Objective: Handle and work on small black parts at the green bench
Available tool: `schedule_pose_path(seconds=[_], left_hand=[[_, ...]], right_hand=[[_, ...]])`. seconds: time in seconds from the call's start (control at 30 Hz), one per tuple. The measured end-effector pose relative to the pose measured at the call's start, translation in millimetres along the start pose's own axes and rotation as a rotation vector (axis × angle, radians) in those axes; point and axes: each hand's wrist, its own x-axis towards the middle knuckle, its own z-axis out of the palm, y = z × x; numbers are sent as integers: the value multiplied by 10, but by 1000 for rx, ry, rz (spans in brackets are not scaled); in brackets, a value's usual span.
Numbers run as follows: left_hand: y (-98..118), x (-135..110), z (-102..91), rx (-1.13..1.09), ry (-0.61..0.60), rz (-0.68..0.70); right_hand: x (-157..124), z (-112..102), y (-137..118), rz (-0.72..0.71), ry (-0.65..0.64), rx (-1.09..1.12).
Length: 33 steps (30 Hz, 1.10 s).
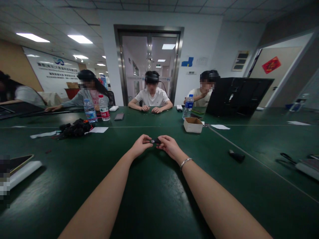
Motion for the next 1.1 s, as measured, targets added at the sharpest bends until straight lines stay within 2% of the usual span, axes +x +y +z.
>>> schedule_pose_path(seconds=[0.17,0.33,0.5,0.77,1.1], left_hand=[[82,-21,16,128,-77,-26],[81,-11,2,264,-103,-46],[72,4,16,216,-63,-39],[97,-21,23,175,-76,-27],[54,1,19,235,-83,-61]], right_hand=[[-2,-12,3,-5,-30,13],[-4,6,-4,10,-22,-20],[-13,13,-20,9,-26,14],[-18,-1,-25,7,-57,20],[-18,-8,-22,-10,-66,-3]])
